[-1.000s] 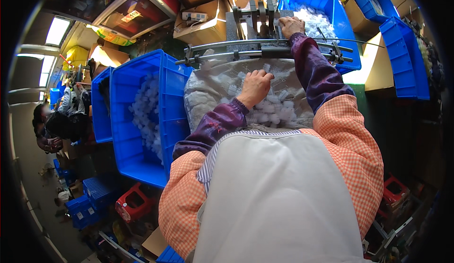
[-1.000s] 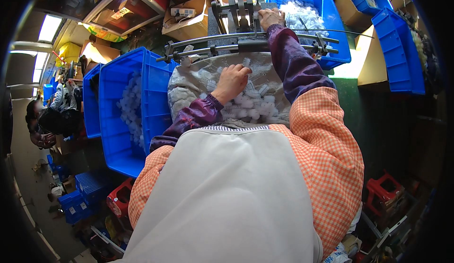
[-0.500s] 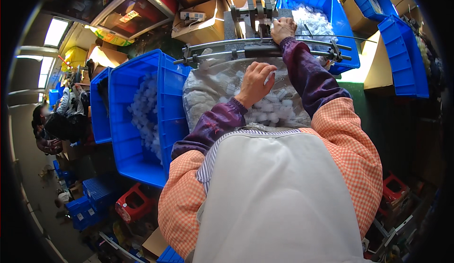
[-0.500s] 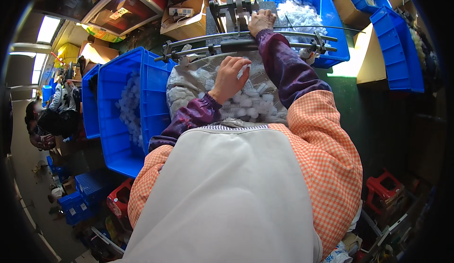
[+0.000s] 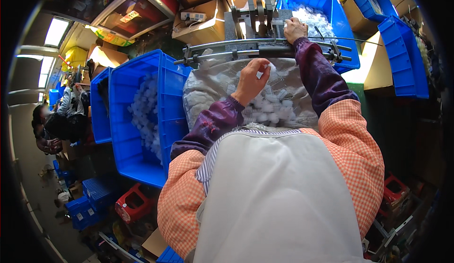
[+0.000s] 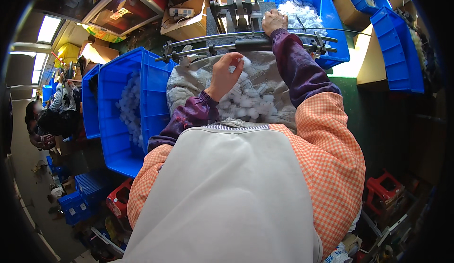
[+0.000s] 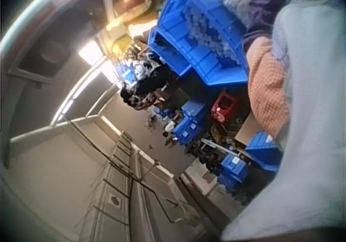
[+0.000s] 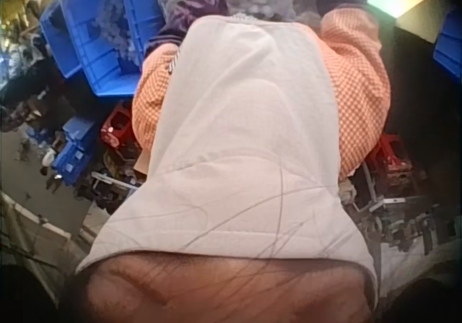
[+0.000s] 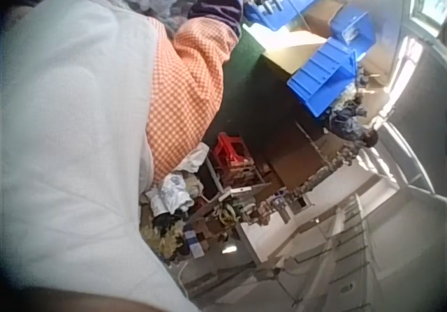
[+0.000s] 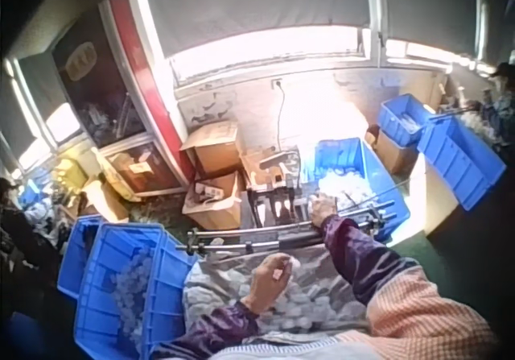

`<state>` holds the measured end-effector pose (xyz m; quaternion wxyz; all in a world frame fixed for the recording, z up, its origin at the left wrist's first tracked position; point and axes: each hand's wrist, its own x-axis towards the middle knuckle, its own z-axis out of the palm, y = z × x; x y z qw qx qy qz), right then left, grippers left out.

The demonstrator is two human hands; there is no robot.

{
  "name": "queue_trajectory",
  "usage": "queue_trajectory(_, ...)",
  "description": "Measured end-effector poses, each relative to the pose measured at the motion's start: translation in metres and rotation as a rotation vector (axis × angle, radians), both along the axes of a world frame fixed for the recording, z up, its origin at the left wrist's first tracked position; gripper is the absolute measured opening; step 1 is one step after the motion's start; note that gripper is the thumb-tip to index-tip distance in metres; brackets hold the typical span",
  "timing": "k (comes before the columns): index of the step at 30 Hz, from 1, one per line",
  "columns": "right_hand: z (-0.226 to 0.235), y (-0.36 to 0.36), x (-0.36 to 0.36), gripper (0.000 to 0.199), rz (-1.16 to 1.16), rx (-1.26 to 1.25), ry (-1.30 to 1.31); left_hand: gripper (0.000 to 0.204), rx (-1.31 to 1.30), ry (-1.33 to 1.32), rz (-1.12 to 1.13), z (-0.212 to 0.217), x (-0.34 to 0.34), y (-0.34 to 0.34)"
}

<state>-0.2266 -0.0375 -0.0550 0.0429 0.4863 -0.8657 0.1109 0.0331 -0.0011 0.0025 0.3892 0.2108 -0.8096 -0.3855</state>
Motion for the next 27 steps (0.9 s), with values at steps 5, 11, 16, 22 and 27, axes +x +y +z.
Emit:
queue_trajectory(5,0.012,-0.003,-0.027,0.025,-0.024,0.124,0.058,0.015,0.132,0.017,-0.031,0.001,-0.007,0.003)
queue_trajectory(11,0.045,0.039,-0.040,0.036,-0.202,-0.181,0.036,0.017,0.187,0.020,-0.075,0.001,-0.018,0.001)
queue_trajectory(16,0.055,0.083,0.010,0.037,0.750,0.053,-1.221,0.014,0.175,0.053,-0.046,0.004,-0.027,-0.004)
queue_trajectory(22,0.031,0.048,-0.002,0.034,0.448,-0.191,-0.669,0.020,-0.022,-0.443,0.030,-0.013,-0.017,-0.001)
queue_trajectory(27,0.007,0.000,0.002,0.017,0.174,-0.177,0.015,0.018,-0.578,-0.879,-0.136,-0.059,-0.001,0.003)
